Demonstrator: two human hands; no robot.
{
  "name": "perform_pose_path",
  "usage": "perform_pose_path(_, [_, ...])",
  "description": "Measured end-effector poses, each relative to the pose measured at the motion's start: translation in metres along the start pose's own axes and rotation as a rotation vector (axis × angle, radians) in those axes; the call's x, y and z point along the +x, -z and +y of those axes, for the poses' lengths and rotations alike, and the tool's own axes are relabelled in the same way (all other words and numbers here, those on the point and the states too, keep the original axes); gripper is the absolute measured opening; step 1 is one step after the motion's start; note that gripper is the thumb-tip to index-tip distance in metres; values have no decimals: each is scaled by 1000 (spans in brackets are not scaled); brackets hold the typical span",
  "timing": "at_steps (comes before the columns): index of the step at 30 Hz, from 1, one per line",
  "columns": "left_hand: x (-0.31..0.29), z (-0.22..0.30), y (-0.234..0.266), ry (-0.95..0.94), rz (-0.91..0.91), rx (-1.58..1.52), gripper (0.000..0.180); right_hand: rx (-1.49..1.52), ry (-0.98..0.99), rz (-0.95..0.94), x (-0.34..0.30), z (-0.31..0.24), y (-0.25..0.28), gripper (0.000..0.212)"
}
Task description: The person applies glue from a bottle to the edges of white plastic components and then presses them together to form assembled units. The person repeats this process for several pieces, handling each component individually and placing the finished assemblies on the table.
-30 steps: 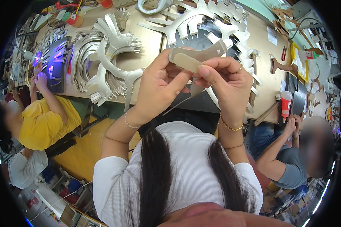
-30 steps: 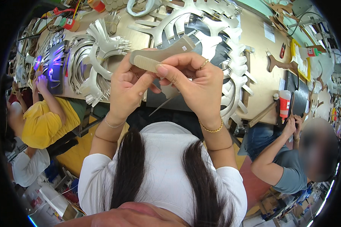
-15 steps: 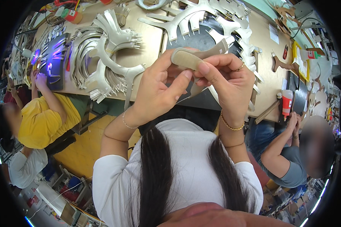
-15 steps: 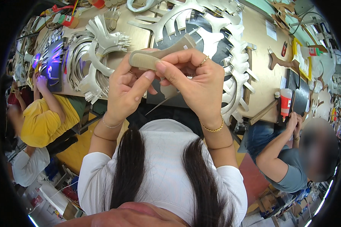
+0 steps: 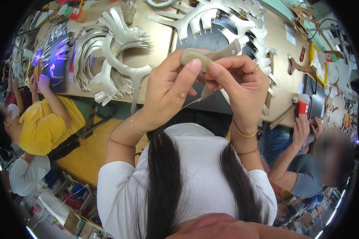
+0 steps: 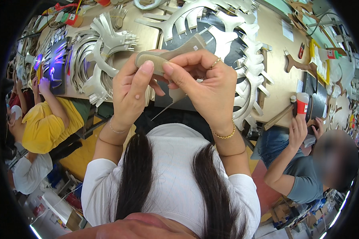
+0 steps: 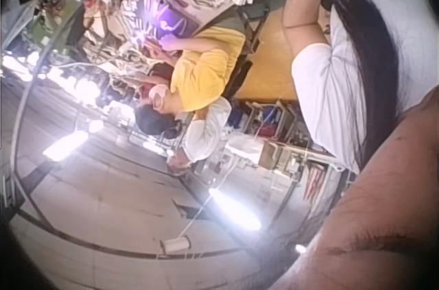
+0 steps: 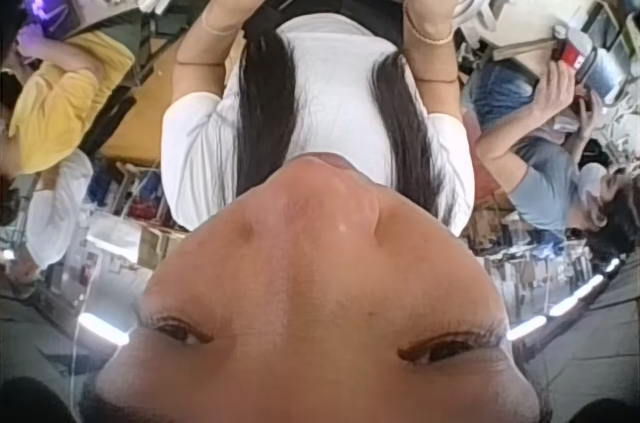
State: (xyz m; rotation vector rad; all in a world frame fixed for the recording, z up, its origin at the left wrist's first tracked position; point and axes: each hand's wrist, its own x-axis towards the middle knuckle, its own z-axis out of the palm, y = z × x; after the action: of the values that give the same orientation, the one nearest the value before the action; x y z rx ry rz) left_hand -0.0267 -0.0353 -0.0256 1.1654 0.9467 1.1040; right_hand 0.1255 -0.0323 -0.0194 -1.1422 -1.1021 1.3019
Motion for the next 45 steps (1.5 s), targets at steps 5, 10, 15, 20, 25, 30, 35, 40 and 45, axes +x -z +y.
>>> perform_pose_path(5, [0,-1,-1,3,7,-5,33,19,-1,-5,-1,0,0,13])
perform_pose_path(10, [-1,-2,-2,-13,23,2,33,36,-14,7,-2,-1,-1,13])
perform_pose_path(15, [0,-4,-3,-52,33,8,32,26,-15,18,-1,-1,-3,12])
perform_pose_path(20, [1,-4,-2,-68,48,28,32,29,-12,19,-1,-1,-3,12])
perform_pose_path(25, [2,-4,0,-1,96,-14,33,59,51,-11,-3,11,11,17])
perform_pose_path(30, [5,-3,5,65,60,-150,33,223,186,7,-1,30,18,27])
perform_pose_path(35, [5,-5,0,91,46,-154,33,259,4,-31,-3,27,7,30])
perform_pose_path(40, [3,-7,-4,61,56,-134,33,140,-33,-105,2,20,6,25])
perform_pose_path(45, [2,-10,-4,30,51,-158,31,173,20,-63,2,22,3,18])
